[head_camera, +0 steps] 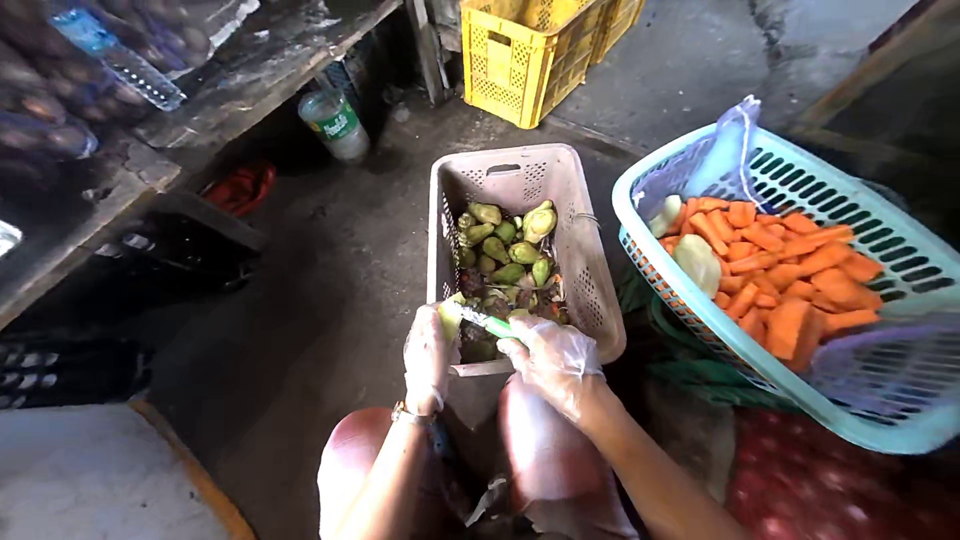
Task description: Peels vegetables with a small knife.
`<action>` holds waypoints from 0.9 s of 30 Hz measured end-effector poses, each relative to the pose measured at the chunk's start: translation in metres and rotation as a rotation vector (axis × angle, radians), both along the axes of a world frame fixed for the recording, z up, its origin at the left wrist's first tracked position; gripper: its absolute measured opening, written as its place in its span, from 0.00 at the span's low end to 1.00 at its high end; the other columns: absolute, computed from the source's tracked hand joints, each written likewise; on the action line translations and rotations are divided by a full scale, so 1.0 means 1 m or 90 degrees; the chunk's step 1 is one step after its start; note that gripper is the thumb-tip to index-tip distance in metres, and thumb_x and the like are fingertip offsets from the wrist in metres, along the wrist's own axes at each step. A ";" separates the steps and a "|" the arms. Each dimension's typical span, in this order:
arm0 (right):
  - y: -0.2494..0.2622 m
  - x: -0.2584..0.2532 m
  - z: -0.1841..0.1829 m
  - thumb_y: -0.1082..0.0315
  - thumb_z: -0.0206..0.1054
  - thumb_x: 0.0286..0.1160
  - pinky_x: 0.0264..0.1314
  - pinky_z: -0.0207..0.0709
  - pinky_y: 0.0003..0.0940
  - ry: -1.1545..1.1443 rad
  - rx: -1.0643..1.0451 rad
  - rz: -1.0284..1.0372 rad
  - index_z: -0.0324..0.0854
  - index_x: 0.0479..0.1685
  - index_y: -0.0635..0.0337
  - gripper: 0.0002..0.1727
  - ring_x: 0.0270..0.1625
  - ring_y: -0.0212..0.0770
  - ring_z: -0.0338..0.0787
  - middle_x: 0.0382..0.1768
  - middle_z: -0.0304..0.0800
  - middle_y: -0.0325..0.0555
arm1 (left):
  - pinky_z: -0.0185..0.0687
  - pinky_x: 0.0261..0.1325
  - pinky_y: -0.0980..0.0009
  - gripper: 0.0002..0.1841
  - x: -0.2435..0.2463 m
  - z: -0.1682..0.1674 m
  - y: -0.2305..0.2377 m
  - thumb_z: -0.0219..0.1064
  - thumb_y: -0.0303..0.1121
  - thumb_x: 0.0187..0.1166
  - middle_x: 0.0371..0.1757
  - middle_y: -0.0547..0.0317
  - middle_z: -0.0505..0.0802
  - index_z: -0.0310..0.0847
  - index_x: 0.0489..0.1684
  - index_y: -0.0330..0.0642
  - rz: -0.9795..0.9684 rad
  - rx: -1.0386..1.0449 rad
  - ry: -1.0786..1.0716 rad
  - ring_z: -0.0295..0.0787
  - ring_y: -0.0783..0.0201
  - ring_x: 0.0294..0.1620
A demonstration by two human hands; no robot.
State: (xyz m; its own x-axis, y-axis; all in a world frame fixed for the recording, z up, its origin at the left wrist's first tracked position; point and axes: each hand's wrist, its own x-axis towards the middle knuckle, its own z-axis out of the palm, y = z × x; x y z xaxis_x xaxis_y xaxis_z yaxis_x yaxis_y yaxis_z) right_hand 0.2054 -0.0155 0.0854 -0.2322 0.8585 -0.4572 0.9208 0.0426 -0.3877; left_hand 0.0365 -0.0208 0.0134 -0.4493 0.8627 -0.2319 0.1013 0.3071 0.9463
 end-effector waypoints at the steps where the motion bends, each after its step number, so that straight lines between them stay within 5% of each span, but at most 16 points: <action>1: 0.006 0.003 -0.001 0.47 0.52 0.90 0.67 0.76 0.63 -0.027 -0.042 -0.015 0.77 0.78 0.48 0.26 0.71 0.59 0.86 0.70 0.86 0.54 | 0.76 0.20 0.73 0.24 0.001 -0.001 0.000 0.39 0.41 0.95 0.22 0.62 0.82 0.82 0.50 0.35 0.008 0.003 -0.009 0.75 0.71 0.16; 9: 0.015 0.051 -0.038 0.46 0.52 0.90 0.70 0.75 0.61 0.011 -0.111 -0.133 0.78 0.74 0.51 0.26 0.71 0.54 0.86 0.66 0.87 0.53 | 0.75 0.16 0.75 0.25 0.013 0.012 0.010 0.37 0.42 0.96 0.17 0.62 0.83 0.79 0.38 0.38 -0.050 0.013 -0.195 0.76 0.70 0.13; 17: -0.017 0.091 -0.073 0.45 0.55 0.88 0.75 0.71 0.63 0.160 -0.104 -0.220 0.79 0.75 0.53 0.28 0.73 0.56 0.84 0.68 0.87 0.57 | 0.80 0.34 0.71 0.24 0.143 0.077 0.084 0.39 0.47 0.96 0.34 0.58 0.86 0.78 0.62 0.40 -0.503 -0.026 -0.172 0.80 0.68 0.27; 21: -0.025 0.095 -0.073 0.40 0.66 0.80 0.74 0.74 0.63 0.195 -0.090 -0.343 0.72 0.82 0.52 0.37 0.71 0.58 0.85 0.68 0.86 0.58 | 0.85 0.51 0.63 0.31 0.171 0.086 0.101 0.31 0.57 0.93 0.62 0.55 0.88 0.63 0.83 0.49 -0.599 -0.050 -0.344 0.88 0.62 0.49; 24: -0.041 0.085 -0.071 0.50 0.74 0.75 0.58 0.81 0.62 0.285 0.127 -0.484 0.88 0.59 0.62 0.25 0.52 0.56 0.93 0.48 0.94 0.58 | 0.87 0.56 0.55 0.37 0.151 0.065 0.102 0.23 0.62 0.90 0.63 0.55 0.88 0.64 0.83 0.52 -0.519 0.018 -0.520 0.89 0.57 0.57; 26: -0.044 0.074 -0.078 0.56 0.76 0.69 0.41 0.86 0.39 0.406 0.388 -0.468 0.90 0.46 0.65 0.19 0.35 0.37 0.91 0.36 0.94 0.47 | 0.86 0.57 0.51 0.40 0.133 0.052 0.102 0.19 0.65 0.87 0.69 0.53 0.86 0.62 0.85 0.54 -0.421 0.044 -0.593 0.88 0.54 0.61; 27: -0.039 0.067 -0.080 0.56 0.77 0.66 0.39 0.85 0.25 0.503 0.481 -0.435 0.89 0.47 0.68 0.21 0.33 0.26 0.88 0.35 0.93 0.43 | 0.85 0.58 0.50 0.40 0.125 0.047 0.099 0.18 0.66 0.86 0.72 0.53 0.83 0.61 0.85 0.55 -0.366 0.051 -0.611 0.85 0.53 0.65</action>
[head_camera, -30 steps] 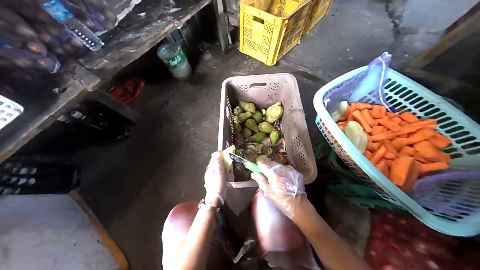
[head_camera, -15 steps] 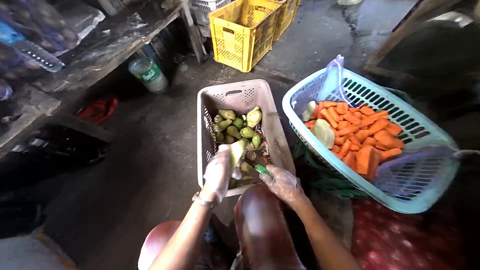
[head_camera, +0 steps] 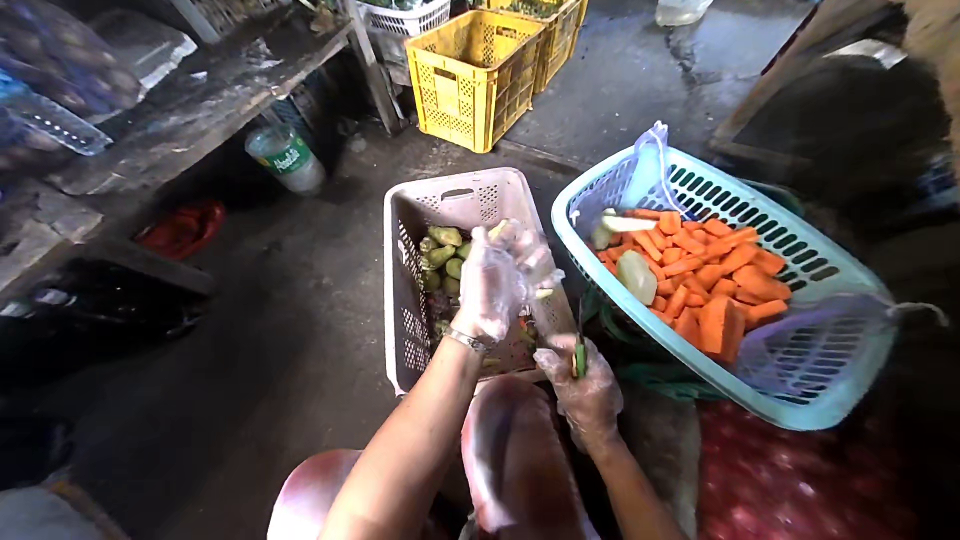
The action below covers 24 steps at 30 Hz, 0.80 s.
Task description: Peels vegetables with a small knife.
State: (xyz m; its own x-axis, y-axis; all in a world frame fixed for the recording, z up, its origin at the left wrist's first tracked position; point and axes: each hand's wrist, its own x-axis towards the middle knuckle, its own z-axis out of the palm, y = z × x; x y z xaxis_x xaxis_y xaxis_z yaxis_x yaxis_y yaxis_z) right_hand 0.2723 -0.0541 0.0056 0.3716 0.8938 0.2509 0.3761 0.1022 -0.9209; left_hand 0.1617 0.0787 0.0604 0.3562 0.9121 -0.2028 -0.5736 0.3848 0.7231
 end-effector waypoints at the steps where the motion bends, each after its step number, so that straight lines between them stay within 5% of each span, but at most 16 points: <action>1: 0.009 -0.008 0.001 0.57 0.79 0.64 0.39 0.83 0.20 0.054 0.083 0.029 0.87 0.51 0.73 0.25 0.33 0.22 0.86 0.35 0.92 0.43 | 0.82 0.62 0.46 0.40 -0.006 -0.005 -0.003 0.19 0.66 0.86 0.77 0.52 0.79 0.60 0.87 0.56 0.040 -0.019 -0.021 0.80 0.50 0.72; 3: 0.026 -0.024 0.012 0.59 0.80 0.63 0.45 0.85 0.22 0.100 0.104 0.088 0.85 0.57 0.75 0.29 0.40 0.25 0.88 0.43 0.92 0.48 | 0.76 0.68 0.41 0.40 -0.013 -0.012 -0.008 0.21 0.67 0.86 0.84 0.52 0.72 0.56 0.90 0.57 0.092 -0.029 -0.046 0.71 0.46 0.80; 5: 0.035 -0.040 0.024 0.64 0.76 0.67 0.53 0.86 0.29 0.102 0.013 0.129 0.88 0.57 0.69 0.22 0.47 0.32 0.91 0.50 0.93 0.52 | 0.76 0.69 0.41 0.39 -0.019 -0.016 -0.016 0.23 0.67 0.87 0.83 0.52 0.71 0.55 0.89 0.57 0.122 -0.034 -0.036 0.71 0.46 0.80; 8: 0.033 -0.061 0.034 0.69 0.71 0.71 0.55 0.87 0.33 0.058 -0.002 0.153 0.90 0.47 0.71 0.13 0.46 0.37 0.93 0.44 0.94 0.55 | 0.80 0.64 0.38 0.34 -0.031 -0.020 -0.020 0.32 0.62 0.90 0.79 0.51 0.76 0.59 0.87 0.55 0.164 -0.011 -0.029 0.78 0.44 0.74; 11: 0.013 -0.073 0.033 0.70 0.73 0.67 0.48 0.88 0.35 0.030 0.076 0.260 0.88 0.40 0.72 0.11 0.40 0.42 0.93 0.37 0.92 0.57 | 0.76 0.65 0.33 0.35 -0.039 -0.028 -0.015 0.31 0.64 0.88 0.75 0.50 0.79 0.61 0.87 0.57 0.181 0.048 -0.122 0.78 0.41 0.73; 13: 0.005 -0.072 0.026 0.72 0.73 0.69 0.48 0.87 0.32 0.082 0.118 0.340 0.86 0.39 0.73 0.09 0.40 0.41 0.91 0.36 0.90 0.56 | 0.72 0.67 0.30 0.39 -0.046 -0.024 -0.014 0.26 0.67 0.85 0.78 0.50 0.76 0.62 0.87 0.59 0.154 0.066 -0.205 0.73 0.39 0.77; 15: 0.008 -0.059 0.025 0.71 0.71 0.69 0.48 0.89 0.32 0.098 0.094 0.249 0.86 0.43 0.73 0.12 0.40 0.37 0.93 0.37 0.93 0.54 | 0.67 0.72 0.28 0.41 -0.055 -0.025 -0.014 0.22 0.69 0.82 0.86 0.50 0.68 0.53 0.92 0.62 0.129 0.086 -0.256 0.65 0.38 0.84; 19: 0.029 -0.017 0.042 0.51 0.65 0.79 0.57 0.85 0.52 -0.114 -0.132 0.140 0.85 0.65 0.65 0.27 0.54 0.49 0.94 0.55 0.94 0.55 | 0.70 0.71 0.32 0.40 -0.067 -0.023 -0.020 0.24 0.67 0.84 0.86 0.51 0.69 0.53 0.92 0.60 0.146 0.093 -0.298 0.66 0.40 0.84; 23: 0.038 -0.009 0.061 0.42 0.54 0.87 0.66 0.80 0.58 -0.373 -0.399 0.249 0.80 0.77 0.50 0.30 0.68 0.55 0.89 0.70 0.86 0.53 | 0.80 0.62 0.42 0.42 -0.074 -0.015 -0.024 0.21 0.68 0.83 0.82 0.55 0.76 0.63 0.87 0.58 0.176 0.088 -0.204 0.75 0.48 0.78; 24: 0.040 -0.008 0.064 0.42 0.54 0.87 0.67 0.78 0.60 -0.406 -0.484 0.276 0.78 0.79 0.47 0.30 0.70 0.55 0.87 0.72 0.85 0.52 | 0.76 0.67 0.37 0.42 -0.077 -0.016 -0.025 0.19 0.67 0.84 0.82 0.52 0.76 0.61 0.88 0.56 0.178 0.112 -0.193 0.74 0.45 0.79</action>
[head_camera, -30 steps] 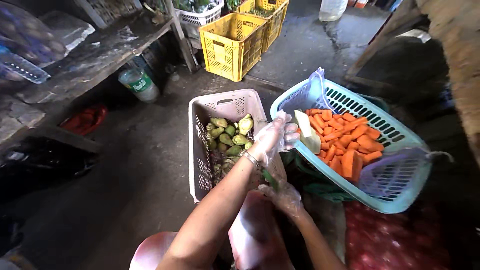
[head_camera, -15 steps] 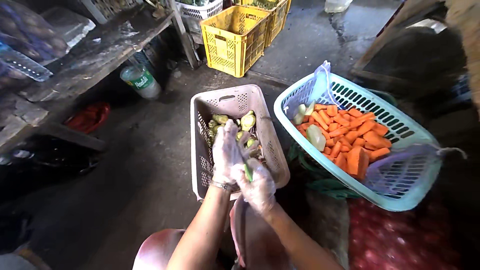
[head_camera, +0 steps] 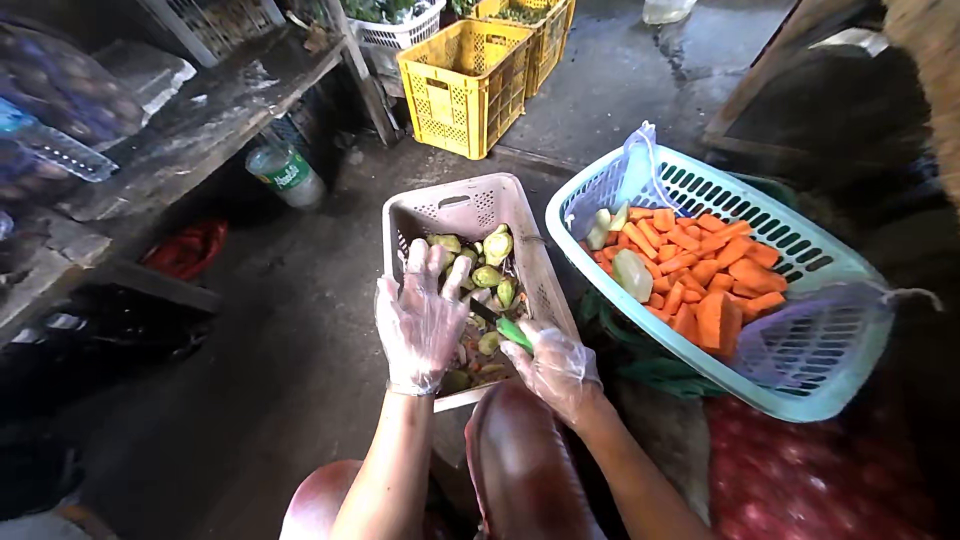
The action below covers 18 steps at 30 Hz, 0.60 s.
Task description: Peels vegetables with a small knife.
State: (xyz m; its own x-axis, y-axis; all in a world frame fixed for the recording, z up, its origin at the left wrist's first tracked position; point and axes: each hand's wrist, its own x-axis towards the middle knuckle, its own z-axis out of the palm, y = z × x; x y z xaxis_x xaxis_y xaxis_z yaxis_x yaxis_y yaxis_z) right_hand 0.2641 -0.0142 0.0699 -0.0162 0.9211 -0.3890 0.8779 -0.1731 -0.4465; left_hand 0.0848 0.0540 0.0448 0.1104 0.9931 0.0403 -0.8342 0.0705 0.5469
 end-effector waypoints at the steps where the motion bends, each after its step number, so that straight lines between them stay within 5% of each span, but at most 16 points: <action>1: 0.001 0.001 0.001 0.42 0.55 0.87 0.67 0.78 0.62 -0.034 -0.059 0.003 0.78 0.78 0.45 0.28 0.71 0.55 0.87 0.71 0.86 0.50 | 0.71 0.72 0.33 0.43 -0.003 0.000 0.001 0.17 0.67 0.84 0.83 0.50 0.74 0.60 0.89 0.55 0.007 0.017 0.007 0.72 0.43 0.80; 4: -0.004 0.012 -0.009 0.42 0.59 0.84 0.67 0.77 0.64 -0.012 -0.119 -0.026 0.81 0.71 0.47 0.26 0.69 0.55 0.87 0.66 0.89 0.51 | 0.67 0.74 0.30 0.44 -0.013 -0.002 0.004 0.17 0.67 0.83 0.82 0.48 0.75 0.61 0.88 0.54 0.016 0.058 -0.053 0.70 0.39 0.81; 6: -0.012 0.014 -0.018 0.46 0.65 0.81 0.65 0.80 0.56 0.164 0.028 -0.090 0.84 0.68 0.54 0.26 0.61 0.50 0.91 0.57 0.92 0.52 | 0.65 0.76 0.30 0.43 -0.012 -0.004 0.003 0.20 0.67 0.83 0.83 0.51 0.74 0.61 0.88 0.57 -0.003 0.079 -0.093 0.67 0.40 0.84; 8: -0.015 -0.004 -0.021 0.53 0.71 0.75 0.53 0.87 0.42 0.374 0.225 -0.174 0.89 0.55 0.59 0.20 0.46 0.38 0.93 0.45 0.95 0.46 | 0.63 0.78 0.32 0.42 -0.004 -0.002 -0.002 0.21 0.68 0.83 0.85 0.52 0.72 0.58 0.90 0.59 -0.009 0.072 -0.115 0.65 0.41 0.86; 11: -0.002 -0.032 -0.003 0.50 0.71 0.74 0.41 0.81 0.36 0.467 0.214 -0.252 0.89 0.57 0.55 0.21 0.35 0.31 0.85 0.37 0.91 0.40 | 0.66 0.77 0.34 0.41 0.009 0.003 -0.010 0.21 0.67 0.84 0.84 0.53 0.73 0.60 0.88 0.59 0.003 0.063 -0.123 0.67 0.43 0.85; 14: 0.018 -0.043 -0.004 0.51 0.67 0.81 0.47 0.82 0.41 0.422 0.119 -0.262 0.86 0.60 0.54 0.19 0.40 0.37 0.88 0.42 0.91 0.45 | 0.63 0.78 0.33 0.40 0.014 0.010 -0.014 0.20 0.65 0.84 0.82 0.53 0.74 0.63 0.86 0.58 0.019 0.060 -0.129 0.66 0.43 0.85; 16: 0.026 -0.042 -0.006 0.55 0.63 0.85 0.66 0.78 0.52 0.301 0.043 -0.193 0.81 0.73 0.55 0.23 0.62 0.50 0.90 0.60 0.91 0.54 | 0.65 0.79 0.35 0.40 0.010 0.012 -0.014 0.22 0.65 0.84 0.84 0.52 0.72 0.58 0.89 0.58 0.027 0.050 -0.147 0.65 0.43 0.86; 18: 0.028 -0.036 -0.020 0.55 0.63 0.84 0.75 0.76 0.56 0.197 0.015 -0.146 0.73 0.83 0.50 0.28 0.73 0.52 0.85 0.73 0.84 0.53 | 0.65 0.77 0.35 0.39 0.004 0.009 -0.012 0.21 0.66 0.84 0.87 0.53 0.67 0.53 0.91 0.61 0.053 0.037 -0.131 0.62 0.45 0.87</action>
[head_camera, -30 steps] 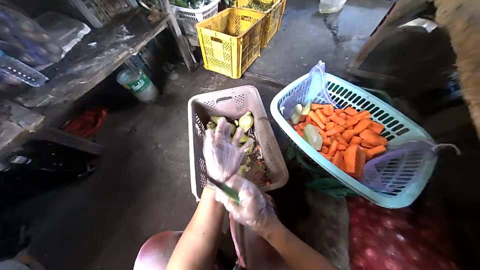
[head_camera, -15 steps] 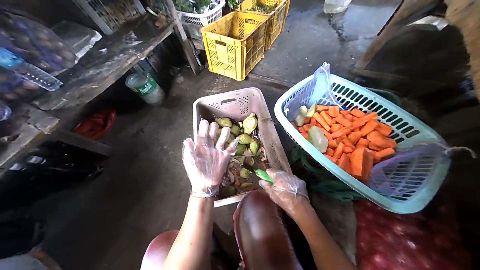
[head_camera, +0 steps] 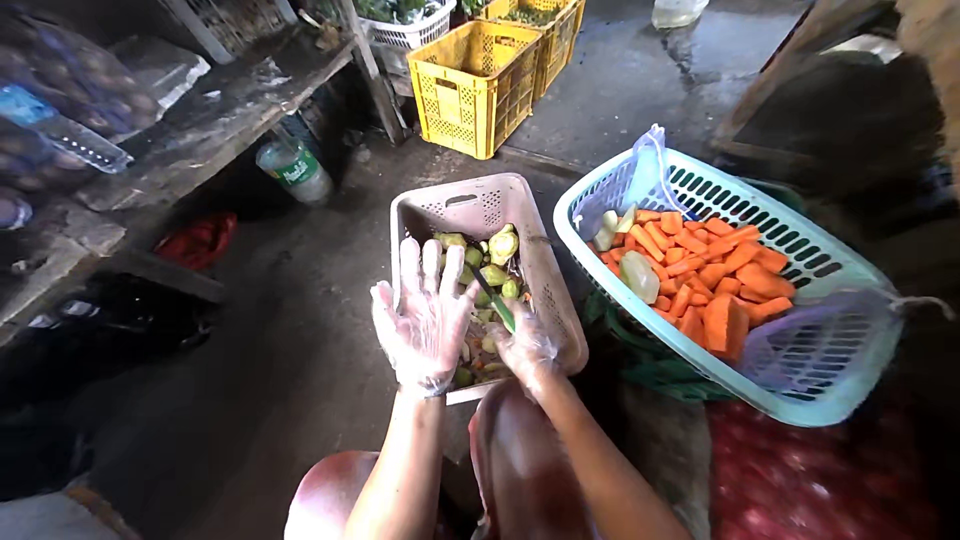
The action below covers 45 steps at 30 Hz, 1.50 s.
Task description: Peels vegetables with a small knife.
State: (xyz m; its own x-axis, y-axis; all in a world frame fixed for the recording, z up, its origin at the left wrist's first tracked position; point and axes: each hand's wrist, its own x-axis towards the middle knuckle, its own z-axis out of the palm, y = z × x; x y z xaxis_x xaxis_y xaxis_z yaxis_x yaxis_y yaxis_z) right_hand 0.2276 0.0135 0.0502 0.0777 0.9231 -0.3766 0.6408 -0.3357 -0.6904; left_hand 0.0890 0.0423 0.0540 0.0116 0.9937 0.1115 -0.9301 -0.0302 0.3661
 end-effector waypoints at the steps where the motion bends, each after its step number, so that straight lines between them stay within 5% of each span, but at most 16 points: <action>1: -0.002 0.003 -0.004 0.55 0.63 0.84 0.76 0.75 0.55 -0.003 0.005 -0.010 0.72 0.83 0.50 0.28 0.74 0.51 0.85 0.74 0.83 0.52 | 0.61 0.80 0.33 0.39 -0.003 -0.003 0.002 0.21 0.66 0.83 0.90 0.53 0.64 0.49 0.93 0.62 0.016 -0.008 -0.005 0.58 0.45 0.89; 5: -0.032 -0.005 -0.004 0.56 0.71 0.77 0.63 0.84 0.42 0.217 0.178 -0.080 0.88 0.60 0.59 0.20 0.55 0.38 0.93 0.53 0.95 0.47 | 0.54 0.87 0.41 0.41 -0.003 -0.008 0.005 0.20 0.66 0.84 0.90 0.51 0.62 0.44 0.94 0.57 0.089 -0.084 -0.071 0.55 0.47 0.91; 7: -0.039 -0.017 0.013 0.57 0.74 0.73 0.61 0.85 0.37 0.312 0.118 -0.048 0.88 0.60 0.59 0.21 0.52 0.32 0.92 0.50 0.95 0.42 | 0.56 0.87 0.42 0.40 0.000 -0.011 0.004 0.23 0.65 0.85 0.88 0.50 0.65 0.46 0.93 0.55 0.092 -0.075 -0.085 0.58 0.47 0.90; 10: -0.038 -0.031 0.032 0.57 0.71 0.77 0.55 0.80 0.40 0.261 0.042 0.011 0.87 0.55 0.59 0.16 0.47 0.36 0.87 0.44 0.91 0.45 | 0.63 0.83 0.40 0.38 -0.002 -0.008 0.001 0.26 0.63 0.87 0.84 0.48 0.71 0.51 0.91 0.51 0.090 -0.031 -0.070 0.65 0.45 0.86; 14: -0.047 -0.040 0.026 0.62 0.67 0.78 0.54 0.82 0.42 0.221 0.175 0.115 0.88 0.49 0.68 0.16 0.46 0.44 0.90 0.41 0.92 0.55 | 0.67 0.78 0.37 0.36 -0.014 0.003 -0.003 0.23 0.61 0.88 0.88 0.54 0.66 0.51 0.92 0.60 0.092 0.011 0.028 0.65 0.45 0.86; 19: -0.051 -0.044 0.005 0.71 0.70 0.68 0.45 0.86 0.41 0.251 0.383 0.160 0.88 0.38 0.71 0.09 0.38 0.47 0.92 0.34 0.92 0.58 | 0.65 0.75 0.33 0.38 -0.015 -0.004 -0.005 0.25 0.65 0.84 0.92 0.56 0.61 0.51 0.93 0.63 0.058 0.044 0.142 0.59 0.45 0.89; 23: -0.047 -0.031 -0.002 0.71 0.73 0.69 0.48 0.87 0.41 0.330 0.402 0.222 0.89 0.40 0.72 0.10 0.39 0.44 0.93 0.35 0.93 0.57 | 0.67 0.73 0.30 0.42 -0.013 0.002 0.001 0.20 0.69 0.81 0.92 0.51 0.61 0.45 0.95 0.64 0.027 0.020 0.068 0.61 0.39 0.87; 27: -0.031 -0.008 0.011 0.57 0.72 0.73 0.45 0.84 0.38 0.325 0.218 -0.079 0.88 0.48 0.64 0.18 0.36 0.33 0.88 0.34 0.90 0.43 | 0.67 0.74 0.28 0.45 -0.013 -0.001 0.006 0.23 0.73 0.80 0.91 0.47 0.61 0.44 0.96 0.61 -0.025 0.024 -0.025 0.62 0.36 0.87; 29: -0.015 0.001 0.013 0.51 0.72 0.74 0.47 0.81 0.37 0.318 0.128 -0.129 0.86 0.54 0.59 0.21 0.38 0.32 0.85 0.37 0.88 0.40 | 0.68 0.74 0.30 0.45 -0.004 -0.002 0.005 0.23 0.72 0.80 0.90 0.47 0.64 0.48 0.94 0.59 -0.044 0.010 -0.021 0.64 0.37 0.86; 31: -0.005 0.002 0.007 0.54 0.71 0.76 0.51 0.81 0.40 0.282 0.098 -0.097 0.87 0.55 0.58 0.18 0.43 0.36 0.87 0.42 0.90 0.44 | 0.70 0.75 0.33 0.44 0.007 -0.007 0.006 0.23 0.72 0.79 0.89 0.48 0.64 0.48 0.94 0.61 -0.067 0.004 -0.012 0.65 0.38 0.86; 34: 0.003 0.012 -0.006 0.55 0.67 0.81 0.73 0.76 0.52 0.152 -0.013 0.020 0.81 0.71 0.56 0.24 0.67 0.50 0.87 0.63 0.89 0.55 | 0.73 0.72 0.35 0.42 0.017 0.000 0.012 0.23 0.69 0.81 0.90 0.50 0.64 0.48 0.93 0.61 -0.055 -0.036 0.037 0.66 0.41 0.85; 37: -0.003 0.033 -0.032 0.54 0.65 0.83 0.74 0.76 0.54 0.114 0.008 -0.080 0.80 0.74 0.55 0.25 0.69 0.51 0.87 0.66 0.89 0.55 | 0.68 0.73 0.29 0.43 0.016 0.005 0.026 0.21 0.68 0.82 0.90 0.49 0.62 0.49 0.94 0.59 -0.056 -0.010 0.078 0.61 0.38 0.87; 40: -0.028 0.055 -0.051 0.58 0.69 0.79 0.62 0.83 0.55 0.155 0.201 -0.259 0.86 0.65 0.63 0.22 0.57 0.52 0.93 0.54 0.94 0.56 | 0.77 0.70 0.38 0.35 0.035 0.026 0.041 0.20 0.58 0.89 0.84 0.52 0.72 0.52 0.91 0.57 -0.015 0.001 0.314 0.74 0.45 0.79; 42: -0.044 0.067 -0.054 0.60 0.69 0.79 0.57 0.85 0.54 0.176 0.258 -0.307 0.85 0.62 0.66 0.20 0.52 0.50 0.94 0.51 0.94 0.56 | 0.85 0.66 0.50 0.25 0.068 0.042 0.047 0.41 0.47 0.93 0.75 0.54 0.83 0.64 0.83 0.48 -0.016 0.022 0.546 0.85 0.53 0.70; 45: -0.066 0.077 -0.056 0.62 0.68 0.80 0.48 0.85 0.52 0.175 0.265 -0.361 0.87 0.59 0.66 0.18 0.42 0.46 0.93 0.43 0.94 0.53 | 0.79 0.73 0.57 0.23 0.128 0.063 0.053 0.57 0.43 0.89 0.77 0.59 0.84 0.73 0.82 0.51 -0.180 0.198 0.922 0.84 0.62 0.71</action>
